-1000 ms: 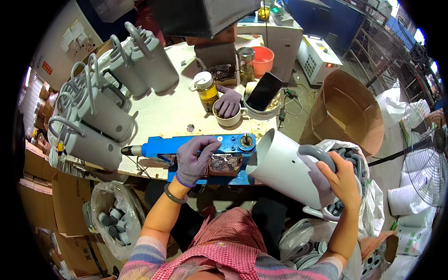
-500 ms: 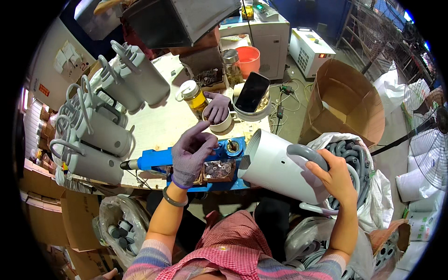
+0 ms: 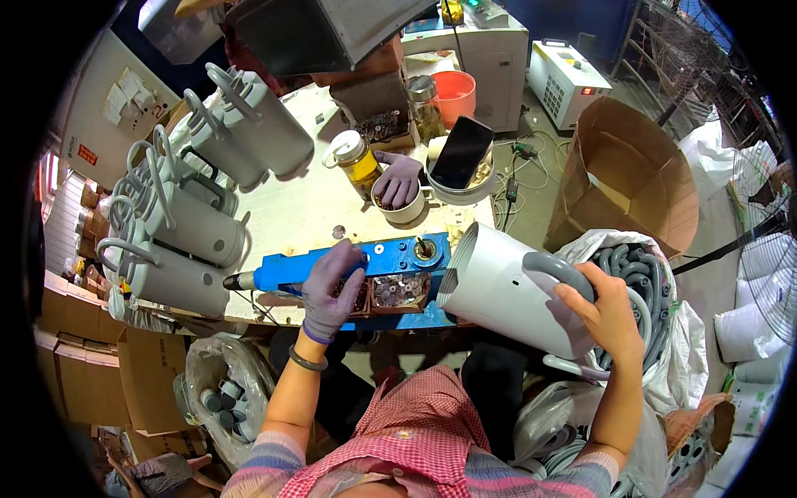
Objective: The person repeatedly picks up a gray watering can, places it on a blue fixture, and attaches a gray handle to the spout area. They then remove the can and place it on a nearby table with other finished units. The process is repeated for multiple cans.
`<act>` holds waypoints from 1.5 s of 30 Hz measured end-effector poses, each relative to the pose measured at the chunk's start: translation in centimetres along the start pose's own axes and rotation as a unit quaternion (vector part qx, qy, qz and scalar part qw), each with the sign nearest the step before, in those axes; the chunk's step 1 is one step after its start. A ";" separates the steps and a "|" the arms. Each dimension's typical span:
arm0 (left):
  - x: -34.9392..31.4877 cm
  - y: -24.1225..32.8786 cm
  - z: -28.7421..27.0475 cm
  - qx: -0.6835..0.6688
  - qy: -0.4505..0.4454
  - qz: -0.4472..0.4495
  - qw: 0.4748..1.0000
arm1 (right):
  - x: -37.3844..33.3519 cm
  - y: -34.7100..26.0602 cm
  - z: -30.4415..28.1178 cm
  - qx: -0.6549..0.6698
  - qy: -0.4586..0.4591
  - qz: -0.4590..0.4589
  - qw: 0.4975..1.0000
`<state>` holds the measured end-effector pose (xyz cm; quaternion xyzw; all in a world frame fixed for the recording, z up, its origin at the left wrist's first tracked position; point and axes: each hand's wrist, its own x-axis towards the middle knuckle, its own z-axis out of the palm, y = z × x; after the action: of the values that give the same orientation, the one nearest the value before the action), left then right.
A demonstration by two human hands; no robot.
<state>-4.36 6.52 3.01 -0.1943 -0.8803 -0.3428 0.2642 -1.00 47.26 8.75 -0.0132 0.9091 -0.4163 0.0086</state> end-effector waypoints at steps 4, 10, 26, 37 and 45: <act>2.6 2.1 0.7 -0.050 0.026 0.024 0.998 | -0.1 -0.3 0.0 0.003 0.005 0.007 1.000; 6.1 5.2 4.8 -0.099 -0.018 0.003 0.995 | -0.1 -0.5 0.3 -0.003 0.006 -0.033 0.999; 1.4 0.0 -2.4 0.015 -0.032 0.038 0.999 | -0.1 -1.2 0.1 0.007 -0.016 0.031 0.999; -0.9 0.4 -0.5 0.075 0.038 0.050 0.995 | -0.6 -1.2 0.5 0.000 0.003 0.015 1.000; 5.0 4.4 3.0 -0.153 0.004 0.020 0.988 | -0.5 -0.6 0.6 -0.015 0.004 -0.025 1.000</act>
<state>-6.99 12.49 6.31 -0.2485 -0.8124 -0.4692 0.2411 -0.45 46.42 8.81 -0.0347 0.9146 -0.4029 -0.0061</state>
